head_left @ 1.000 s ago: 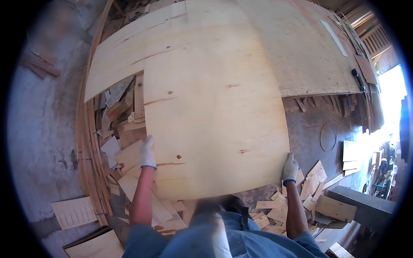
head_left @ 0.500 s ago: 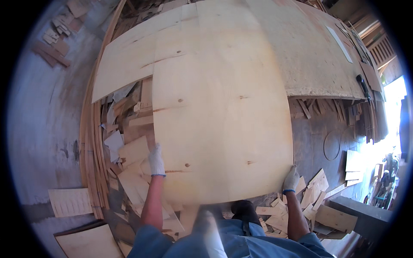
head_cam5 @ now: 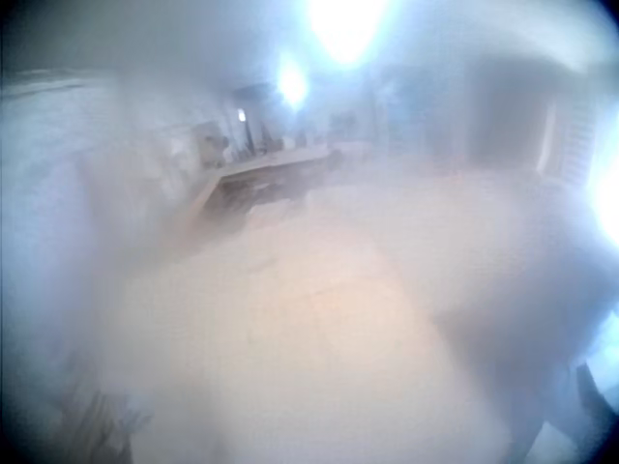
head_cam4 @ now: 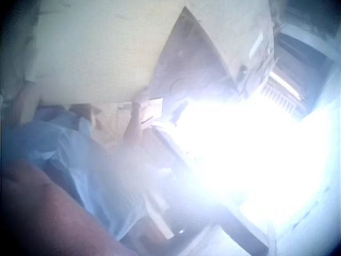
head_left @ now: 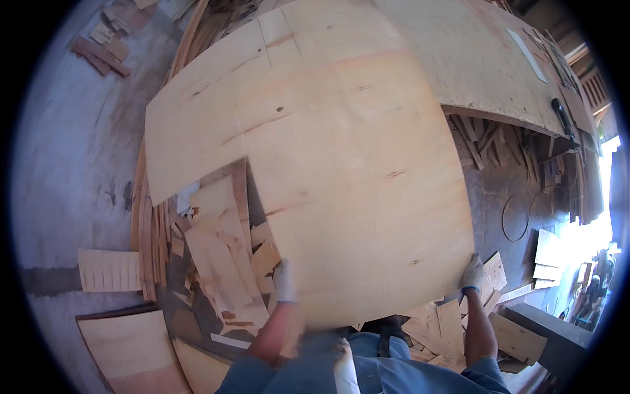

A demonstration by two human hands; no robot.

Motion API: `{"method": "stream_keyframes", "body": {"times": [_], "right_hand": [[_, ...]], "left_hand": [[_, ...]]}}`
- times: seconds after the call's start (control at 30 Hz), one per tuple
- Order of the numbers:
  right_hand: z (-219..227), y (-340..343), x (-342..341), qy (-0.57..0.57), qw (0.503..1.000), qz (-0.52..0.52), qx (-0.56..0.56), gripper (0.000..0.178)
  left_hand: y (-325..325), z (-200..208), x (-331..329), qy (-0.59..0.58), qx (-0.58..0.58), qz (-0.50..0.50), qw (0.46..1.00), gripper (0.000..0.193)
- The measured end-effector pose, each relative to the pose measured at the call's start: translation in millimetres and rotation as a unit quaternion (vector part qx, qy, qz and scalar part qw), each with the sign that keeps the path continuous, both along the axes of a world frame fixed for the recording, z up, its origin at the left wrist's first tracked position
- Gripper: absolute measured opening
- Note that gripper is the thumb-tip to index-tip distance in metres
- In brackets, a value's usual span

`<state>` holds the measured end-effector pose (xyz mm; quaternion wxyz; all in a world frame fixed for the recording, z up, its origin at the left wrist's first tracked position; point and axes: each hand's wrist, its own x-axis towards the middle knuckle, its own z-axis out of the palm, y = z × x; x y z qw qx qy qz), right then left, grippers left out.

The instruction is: The person repeatedly lifts, flips, and repositions large wooden panels on a workbench in a workshop. The person uses both hands to move the panels and briefly uses a nail gun to fasten one panel.

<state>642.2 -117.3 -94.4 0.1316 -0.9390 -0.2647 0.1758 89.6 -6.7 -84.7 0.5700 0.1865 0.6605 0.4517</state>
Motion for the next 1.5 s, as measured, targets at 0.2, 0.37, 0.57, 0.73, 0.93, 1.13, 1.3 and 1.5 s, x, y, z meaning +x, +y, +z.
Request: {"method": "stream_keyframes", "body": {"times": [0.2,0.37,0.57,0.73,0.93,1.13,1.3,1.5], "right_hand": [[59.3,61.4,63.7,-0.12,0.99,0.056,-0.045,0.056],[45.0,43.6,35.4,-0.239,0.97,-0.023,0.027,0.07],[-9.5,-50.3,-116.7,-0.031,0.999,-0.036,0.025,0.06],[55.6,-56.1,-269.5,0.358,0.823,-0.417,0.145,0.048],[-16.9,-89.0,-322.3,0.842,0.334,-0.312,0.285,0.039],[-92.8,-51.5,-332.1,0.586,0.759,0.018,0.284,0.035],[-68.9,-31.8,-339.6,0.734,0.417,-0.3,0.445,0.035],[-62.3,-31.7,-324.5,0.686,0.417,-0.331,0.496,0.034]], "left_hand": [[-58.4,-53.2,23.3,0.277,0.058,-0.297,0.912,0.03],[-53.3,-20.9,90.6,0.324,-0.018,-0.372,0.87,0.04],[-60.5,-21.5,140.9,0.17,-0.018,-0.327,0.929,0.057],[-60.4,-50.1,164.5,0.04,-0.081,-0.294,0.952,0.06],[-38.9,-46.3,163.1,-0.067,-0.185,-0.348,0.917,0.05],[-35.1,-9.1,171.6,-0.123,-0.122,-0.308,0.935,0.028],[-38.1,-35.5,161.8,0.078,0.042,-0.602,0.794,0.034],[-38.8,-29.7,156.6,-0.07,0.109,-0.564,0.815,0.018]]}}
